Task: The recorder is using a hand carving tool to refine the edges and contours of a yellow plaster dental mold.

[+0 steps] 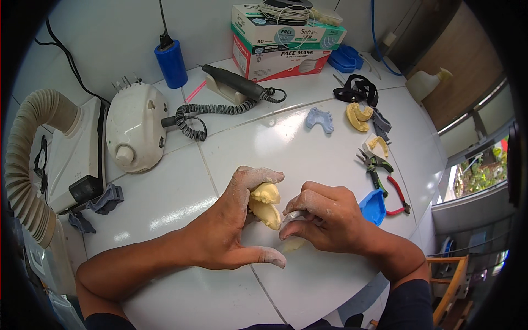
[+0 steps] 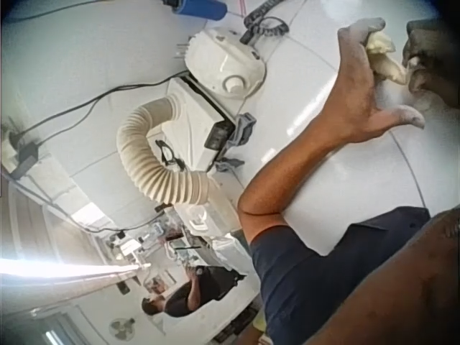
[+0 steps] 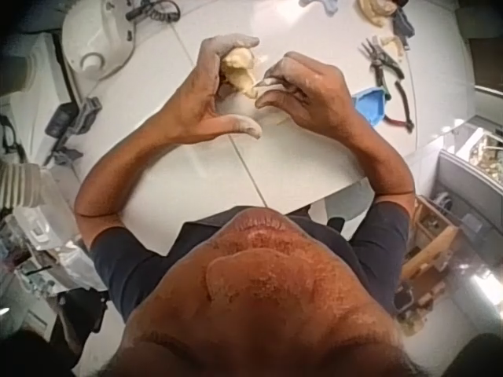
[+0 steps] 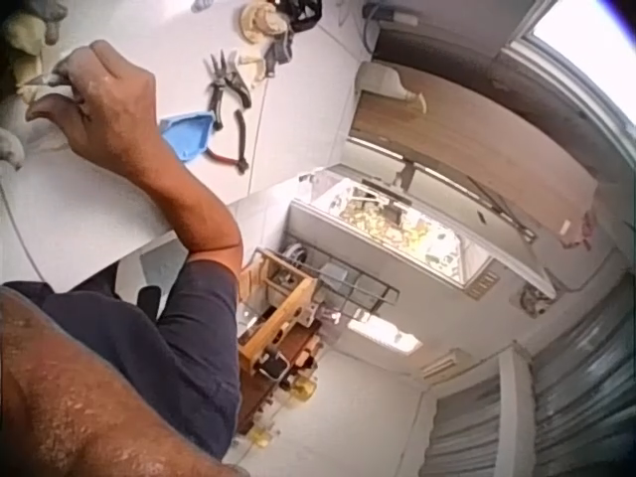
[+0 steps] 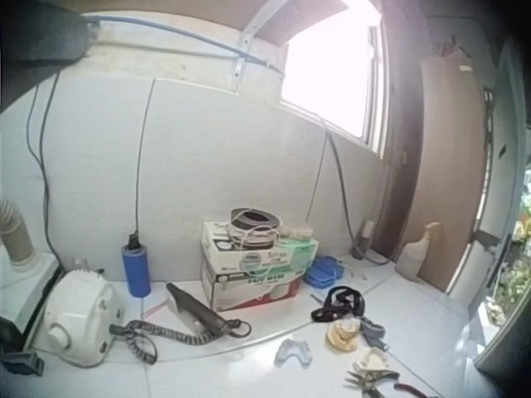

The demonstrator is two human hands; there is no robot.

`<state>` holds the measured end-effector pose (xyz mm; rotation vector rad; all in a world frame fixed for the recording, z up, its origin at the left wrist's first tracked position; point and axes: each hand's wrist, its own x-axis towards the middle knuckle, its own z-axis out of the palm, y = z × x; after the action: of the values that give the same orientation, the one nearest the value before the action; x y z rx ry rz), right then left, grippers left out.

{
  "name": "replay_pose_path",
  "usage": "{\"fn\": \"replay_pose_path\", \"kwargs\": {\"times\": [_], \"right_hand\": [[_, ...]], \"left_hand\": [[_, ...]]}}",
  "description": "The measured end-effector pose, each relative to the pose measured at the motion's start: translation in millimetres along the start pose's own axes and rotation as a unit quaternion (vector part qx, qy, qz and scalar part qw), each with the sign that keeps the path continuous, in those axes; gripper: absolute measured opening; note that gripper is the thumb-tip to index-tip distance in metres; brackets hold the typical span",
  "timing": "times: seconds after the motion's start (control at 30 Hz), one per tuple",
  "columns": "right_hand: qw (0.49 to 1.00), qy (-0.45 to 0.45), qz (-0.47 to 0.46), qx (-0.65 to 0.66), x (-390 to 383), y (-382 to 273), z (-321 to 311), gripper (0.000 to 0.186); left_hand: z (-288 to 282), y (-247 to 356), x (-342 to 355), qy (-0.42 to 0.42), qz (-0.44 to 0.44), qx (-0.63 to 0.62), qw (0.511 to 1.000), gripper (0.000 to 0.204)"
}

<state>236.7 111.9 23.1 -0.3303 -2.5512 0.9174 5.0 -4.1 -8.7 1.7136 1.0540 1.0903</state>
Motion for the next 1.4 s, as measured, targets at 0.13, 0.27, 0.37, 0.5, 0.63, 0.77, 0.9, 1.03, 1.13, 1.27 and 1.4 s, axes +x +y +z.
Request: {"fn": "replay_pose_path", "kwargs": {"times": [0.13,0.27,0.37,0.5,0.63,0.77,0.9,1.03,1.13,1.27,1.4], "right_hand": [[1.000,-0.022,0.014,-0.007,1,-4,-5,0.025],[0.997,-0.057,0.048,-0.002,6,-9,-14,0.015],[0.997,-0.058,0.039,-0.021,3,-6,-9,0.015],[0.994,-0.091,0.044,-0.049,0,-2,-8,0.014],[0.994,-0.082,0.004,-0.077,1,-2,-6,0.013],[0.993,-0.079,0.001,-0.086,1,-1,-3,0.012],[0.993,-0.084,0.006,-0.084,2,-1,-3,0.012],[0.992,-0.085,-0.004,-0.090,0,1,-2,0.018],[0.992,-0.086,-0.006,-0.090,1,0,-1,0.022],[0.992,-0.085,-0.013,-0.095,1,0,-1,0.023],[0.990,-0.084,-0.015,-0.111,1,-3,1,0.024]], "left_hand": [[0,0,2,0.026,0.000,0.014,1.000,0.098],[-2,3,2,0.053,0.001,0.079,0.995,0.093],[-1,6,2,0.054,0.002,0.129,0.990,0.092],[-1,7,3,0.059,-0.047,0.099,0.992,0.088],[-3,8,3,0.052,-0.053,0.102,0.992,0.086],[-2,7,4,0.053,-0.019,0.108,0.993,0.081],[-3,9,3,0.054,-0.047,0.081,0.994,0.074],[-1,4,3,0.058,-0.031,0.066,0.996,0.072],[-2,4,3,0.052,-0.036,0.073,0.995,0.070],[-2,4,4,0.060,-0.016,0.093,0.994,0.067],[-1,4,2,0.066,-0.025,0.100,0.992,0.064]]}}
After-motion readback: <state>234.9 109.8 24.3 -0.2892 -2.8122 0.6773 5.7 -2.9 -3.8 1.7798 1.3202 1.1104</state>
